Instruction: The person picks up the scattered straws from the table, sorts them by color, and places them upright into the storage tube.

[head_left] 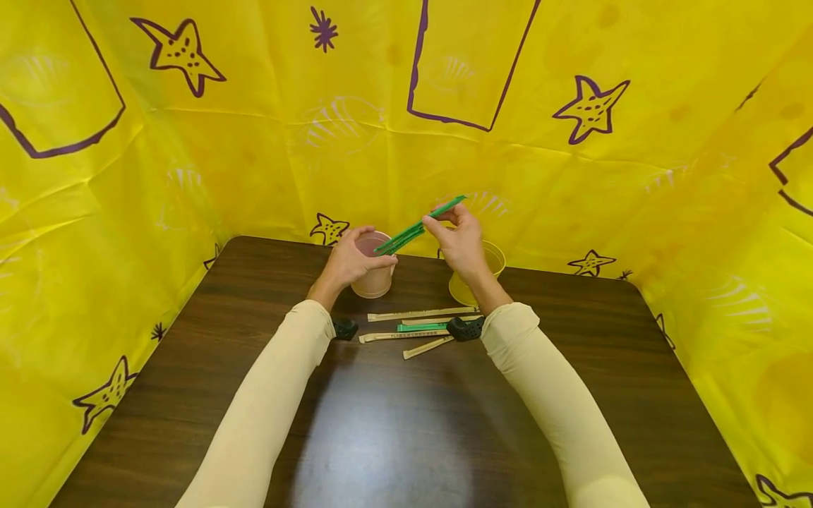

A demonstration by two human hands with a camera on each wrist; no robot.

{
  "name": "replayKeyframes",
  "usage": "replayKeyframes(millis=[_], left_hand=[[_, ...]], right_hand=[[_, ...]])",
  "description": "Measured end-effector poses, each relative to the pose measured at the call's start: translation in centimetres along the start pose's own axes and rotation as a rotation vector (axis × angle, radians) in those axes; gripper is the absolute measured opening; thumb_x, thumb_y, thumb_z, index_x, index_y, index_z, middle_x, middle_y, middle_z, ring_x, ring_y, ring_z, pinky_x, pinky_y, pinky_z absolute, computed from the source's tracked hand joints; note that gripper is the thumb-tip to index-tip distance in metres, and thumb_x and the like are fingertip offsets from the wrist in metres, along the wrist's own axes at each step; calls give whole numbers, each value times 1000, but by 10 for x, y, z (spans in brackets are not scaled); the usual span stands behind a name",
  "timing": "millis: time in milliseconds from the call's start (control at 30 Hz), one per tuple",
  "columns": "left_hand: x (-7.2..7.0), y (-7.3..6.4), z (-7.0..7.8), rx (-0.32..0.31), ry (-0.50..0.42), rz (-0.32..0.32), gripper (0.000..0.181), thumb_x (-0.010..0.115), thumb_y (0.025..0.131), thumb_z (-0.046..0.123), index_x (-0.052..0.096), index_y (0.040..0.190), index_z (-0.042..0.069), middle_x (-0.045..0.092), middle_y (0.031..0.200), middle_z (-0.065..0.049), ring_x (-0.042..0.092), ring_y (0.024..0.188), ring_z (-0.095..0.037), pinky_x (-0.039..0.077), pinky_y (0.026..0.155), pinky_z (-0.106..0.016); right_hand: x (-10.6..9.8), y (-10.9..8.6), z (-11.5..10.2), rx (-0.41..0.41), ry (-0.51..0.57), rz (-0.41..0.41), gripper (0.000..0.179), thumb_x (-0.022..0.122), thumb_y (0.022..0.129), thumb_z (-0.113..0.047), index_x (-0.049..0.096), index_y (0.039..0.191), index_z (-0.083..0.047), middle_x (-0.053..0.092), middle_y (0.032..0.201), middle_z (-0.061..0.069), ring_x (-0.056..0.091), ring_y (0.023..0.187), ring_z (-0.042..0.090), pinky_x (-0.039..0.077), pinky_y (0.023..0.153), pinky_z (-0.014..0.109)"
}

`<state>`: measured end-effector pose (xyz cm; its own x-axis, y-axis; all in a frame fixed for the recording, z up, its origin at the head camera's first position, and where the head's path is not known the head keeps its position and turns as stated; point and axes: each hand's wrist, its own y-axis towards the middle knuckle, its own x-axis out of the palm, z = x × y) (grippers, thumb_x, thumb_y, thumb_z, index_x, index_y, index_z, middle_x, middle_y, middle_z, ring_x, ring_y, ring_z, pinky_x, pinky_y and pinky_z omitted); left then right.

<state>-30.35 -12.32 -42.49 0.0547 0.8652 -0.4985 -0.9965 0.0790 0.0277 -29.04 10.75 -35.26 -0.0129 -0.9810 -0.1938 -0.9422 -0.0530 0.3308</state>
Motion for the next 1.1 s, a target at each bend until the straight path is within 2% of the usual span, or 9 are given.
replayKeyframes(millis=[67, 167, 367, 533, 667, 833, 900, 1000, 1100], left_hand=[[0, 0, 0, -2, 1, -1, 96, 88, 74, 54, 45, 152, 18, 42, 155, -12, 43, 141, -36, 40, 115, -57], [1, 0, -1, -6, -3, -2, 96, 88, 74, 54, 44, 152, 18, 41, 155, -12, 44, 140, -35, 40, 115, -56], [3, 0, 0, -9, -20, -9, 96, 88, 75, 52, 43, 153, 18, 41, 155, -12, 44, 140, -36, 41, 114, -56], [3, 1, -2, -5, -24, 2, 96, 89, 74, 53, 45, 152, 18, 43, 153, -12, 47, 137, -35, 42, 113, -55], [1, 2, -3, -4, -30, 3, 97, 89, 73, 53, 45, 152, 19, 43, 153, -12, 47, 136, -35, 43, 111, -56], [-1, 1, -1, -9, -28, -10, 98, 89, 73, 53, 44, 153, 20, 41, 155, -12, 45, 137, -35, 43, 111, -58], [-1, 0, 0, -9, -28, -13, 98, 89, 73, 52, 43, 153, 19, 40, 155, -12, 45, 138, -36, 43, 111, -58], [0, 0, 0, -9, -29, -13, 96, 89, 74, 51, 44, 153, 19, 41, 155, -12, 45, 138, -36, 43, 111, -58], [1, 0, 0, -12, -33, -11, 94, 89, 75, 49, 44, 152, 19, 41, 155, -12, 45, 137, -36, 43, 111, -58]], right_hand=[[1, 0, -1, 3, -12, -12, 27, 73, 96, -16, 64, 114, 2, 70, 109, 12, 59, 79, 4, 44, 61, 15], [1, 0, -3, 19, -29, -42, 30, 73, 96, -18, 63, 118, 0, 70, 112, 13, 56, 69, 4, 43, 59, 16], [-4, -3, -5, 70, -40, -130, 44, 71, 97, -20, 57, 137, -6, 67, 133, 18, 51, 56, 8, 41, 51, 17], [-14, -8, -3, 81, -99, -163, 53, 71, 97, -20, 51, 145, -7, 63, 139, 20, 54, 53, 5, 47, 55, 19], [-26, -18, 1, 79, -157, -184, 50, 70, 98, -22, 52, 143, -7, 65, 135, 17, 57, 57, 7, 50, 58, 24], [-43, -41, 11, 29, -336, -245, 43, 70, 99, -25, 57, 136, -9, 70, 125, 9, 53, 66, 15, 46, 59, 25], [-49, -52, 17, 5, -424, -293, 37, 70, 99, -24, 60, 132, -11, 73, 120, 7, 54, 69, 16, 44, 60, 24], [-54, -68, 28, -10, -528, -385, 28, 70, 98, -22, 65, 123, -11, 75, 113, 5, 51, 65, 16, 42, 60, 25], [-55, -81, 40, -21, -613, -470, 20, 71, 97, -19, 70, 115, -10, 76, 108, 4, 59, 73, 16, 50, 69, 29]])
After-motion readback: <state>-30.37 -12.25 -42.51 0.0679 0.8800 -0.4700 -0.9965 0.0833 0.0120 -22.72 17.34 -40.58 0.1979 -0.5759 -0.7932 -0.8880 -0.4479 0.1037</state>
